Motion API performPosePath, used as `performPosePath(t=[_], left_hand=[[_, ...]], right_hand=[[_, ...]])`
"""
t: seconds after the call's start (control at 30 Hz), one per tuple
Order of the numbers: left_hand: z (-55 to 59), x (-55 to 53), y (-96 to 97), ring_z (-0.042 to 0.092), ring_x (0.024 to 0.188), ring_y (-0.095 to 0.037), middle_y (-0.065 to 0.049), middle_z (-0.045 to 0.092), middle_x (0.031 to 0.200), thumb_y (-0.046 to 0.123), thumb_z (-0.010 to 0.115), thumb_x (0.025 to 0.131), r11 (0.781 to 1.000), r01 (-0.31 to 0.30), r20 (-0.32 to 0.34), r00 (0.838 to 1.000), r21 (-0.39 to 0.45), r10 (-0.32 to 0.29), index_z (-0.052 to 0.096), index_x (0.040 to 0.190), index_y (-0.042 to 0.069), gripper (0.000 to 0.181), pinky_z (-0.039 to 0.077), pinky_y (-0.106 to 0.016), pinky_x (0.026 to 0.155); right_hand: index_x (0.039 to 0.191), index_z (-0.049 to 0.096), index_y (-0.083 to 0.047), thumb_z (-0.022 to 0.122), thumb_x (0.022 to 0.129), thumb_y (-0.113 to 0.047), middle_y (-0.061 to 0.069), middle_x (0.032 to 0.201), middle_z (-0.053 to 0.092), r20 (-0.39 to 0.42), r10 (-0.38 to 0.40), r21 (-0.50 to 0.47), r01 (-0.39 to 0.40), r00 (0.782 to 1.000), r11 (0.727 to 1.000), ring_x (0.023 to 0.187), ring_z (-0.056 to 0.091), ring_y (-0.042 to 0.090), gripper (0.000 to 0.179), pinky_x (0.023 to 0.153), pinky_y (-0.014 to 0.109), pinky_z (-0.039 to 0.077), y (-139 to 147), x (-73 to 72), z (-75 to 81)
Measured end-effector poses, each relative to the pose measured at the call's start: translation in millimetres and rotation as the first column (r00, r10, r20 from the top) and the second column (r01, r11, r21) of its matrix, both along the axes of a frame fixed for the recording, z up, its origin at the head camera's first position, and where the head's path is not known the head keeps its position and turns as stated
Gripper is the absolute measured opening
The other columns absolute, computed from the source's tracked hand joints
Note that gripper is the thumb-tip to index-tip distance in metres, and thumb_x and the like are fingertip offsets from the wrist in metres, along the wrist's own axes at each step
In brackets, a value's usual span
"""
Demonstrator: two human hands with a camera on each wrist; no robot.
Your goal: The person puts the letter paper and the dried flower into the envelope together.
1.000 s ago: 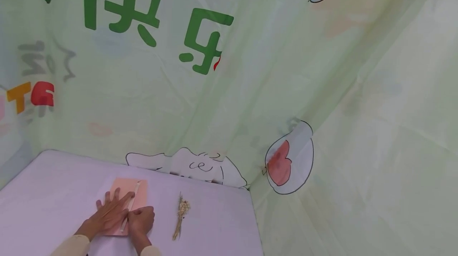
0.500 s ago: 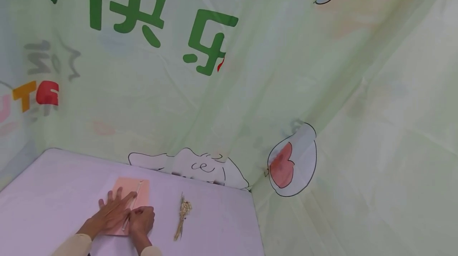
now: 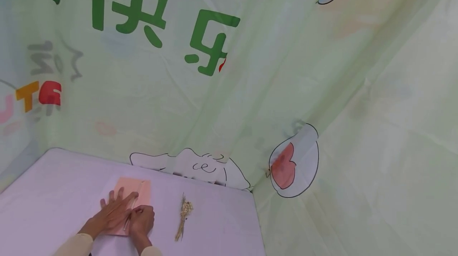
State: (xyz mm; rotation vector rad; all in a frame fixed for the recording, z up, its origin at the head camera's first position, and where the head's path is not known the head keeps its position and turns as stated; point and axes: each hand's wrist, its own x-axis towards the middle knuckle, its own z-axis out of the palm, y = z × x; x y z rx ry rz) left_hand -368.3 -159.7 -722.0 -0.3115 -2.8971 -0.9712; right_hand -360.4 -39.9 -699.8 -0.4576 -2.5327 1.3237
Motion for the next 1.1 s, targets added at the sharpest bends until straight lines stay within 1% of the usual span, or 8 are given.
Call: performPosePath(t=[0.07, 0.2, 0.37, 0.47, 0.6, 0.83, 0.93, 1.1], left_hand=[[-1.8, 0.1, 0.4, 0.024, 0.139, -0.087, -0.055, 0.027, 0.160, 0.035, 0.057, 0.111, 1.000, -0.001, -0.006, 1.000, 0.005, 0.001, 0.048, 0.157, 0.014, 0.051, 0.019, -0.100, 0.102], [-3.7, 0.0, 0.5, 0.019, 0.141, -0.088, -0.055, 0.024, 0.162, 0.036, 0.055, 0.112, 0.999, 0.010, 0.019, 1.000, 0.038, -0.011, 0.045, 0.158, 0.015, 0.052, 0.014, -0.100, 0.103], [3.0, -1.9, 0.3, 0.017, 0.141, -0.088, -0.056, 0.021, 0.162, 0.037, 0.055, 0.112, 0.999, 0.017, 0.068, 0.998, 0.031, -0.019, 0.047, 0.159, 0.012, 0.054, 0.013, -0.100, 0.103], [5.0, -2.2, 0.1, 0.016, 0.142, -0.088, -0.055, 0.021, 0.163, 0.036, 0.055, 0.112, 0.999, 0.020, 0.075, 0.997, 0.031, -0.022, 0.047, 0.159, 0.013, 0.053, 0.012, -0.100, 0.104], [4.2, -2.0, -1.2, 0.018, 0.141, -0.088, -0.055, 0.023, 0.162, 0.035, 0.055, 0.112, 0.999, 0.027, 0.051, 0.998, 0.037, -0.028, 0.047, 0.157, 0.014, 0.051, 0.012, -0.100, 0.103], [-2.4, -0.1, -1.0, 0.025, 0.138, -0.087, -0.054, 0.030, 0.159, 0.037, 0.056, 0.111, 0.999, 0.019, -0.025, 1.000, 0.033, -0.018, 0.049, 0.154, 0.017, 0.047, 0.017, -0.101, 0.100], [-3.9, -0.4, -0.4, 0.026, 0.138, -0.087, -0.054, 0.031, 0.159, 0.037, 0.056, 0.111, 0.999, 0.016, -0.033, 0.999, 0.036, -0.015, 0.050, 0.153, 0.017, 0.047, 0.018, -0.101, 0.100], [-0.1, -0.8, -0.5, 0.024, 0.139, -0.087, -0.055, 0.030, 0.159, 0.037, 0.054, 0.112, 0.999, 0.023, -0.007, 1.000, 0.036, -0.023, 0.051, 0.153, 0.016, 0.047, 0.016, -0.102, 0.100]], right_hand=[[0.068, 0.068, -0.019, 0.090, 0.081, -0.001, -0.011, 0.068, 0.058, 0.001, 0.005, 0.013, -0.005, 1.000, 1.000, 0.064, 0.051, 0.005, 0.031, 0.064, 0.027, 0.046, -0.1, 0.2, 0.9], [0.066, 0.069, -0.020, 0.091, 0.080, -0.002, -0.012, 0.067, 0.058, 0.005, 0.002, 0.026, -0.002, 1.000, 1.000, 0.063, 0.051, 0.006, 0.031, 0.063, 0.028, 0.046, 0.6, -2.2, -5.2], [0.068, 0.068, -0.019, 0.092, 0.079, -0.003, -0.010, 0.070, 0.057, 0.008, -0.003, 0.022, 0.003, 1.000, 1.000, 0.064, 0.050, 0.005, 0.031, 0.063, 0.027, 0.047, 1.9, -5.6, -12.3], [0.068, 0.068, -0.018, 0.094, 0.077, -0.005, -0.009, 0.069, 0.057, -0.019, 0.000, 0.039, 0.001, 1.000, 0.999, 0.063, 0.050, 0.006, 0.031, 0.062, 0.028, 0.046, 2.0, -6.3, -13.7], [0.064, 0.071, -0.016, 0.096, 0.075, -0.006, -0.008, 0.063, 0.059, -0.051, 0.007, 0.048, -0.005, 0.999, 0.999, 0.059, 0.049, 0.006, 0.029, 0.059, 0.028, 0.045, 2.1, -7.2, -14.7], [0.061, 0.075, -0.017, 0.095, 0.075, -0.005, -0.009, 0.055, 0.060, -0.028, 0.034, 0.009, -0.034, 0.999, 0.999, 0.053, 0.049, 0.006, 0.028, 0.055, 0.027, 0.042, 1.7, -9.3, -17.3], [0.060, 0.075, -0.017, 0.095, 0.075, -0.004, -0.009, 0.054, 0.060, -0.038, 0.037, 0.005, -0.037, 0.999, 0.999, 0.052, 0.049, 0.006, 0.028, 0.054, 0.028, 0.041, 1.3, -8.9, -18.5], [0.058, 0.074, -0.019, 0.095, 0.072, -0.005, -0.011, 0.053, 0.059, -0.062, 0.035, 0.006, -0.035, 0.997, 0.999, 0.051, 0.047, 0.004, 0.029, 0.053, 0.027, 0.040, 2.4, -8.6, -22.2]])
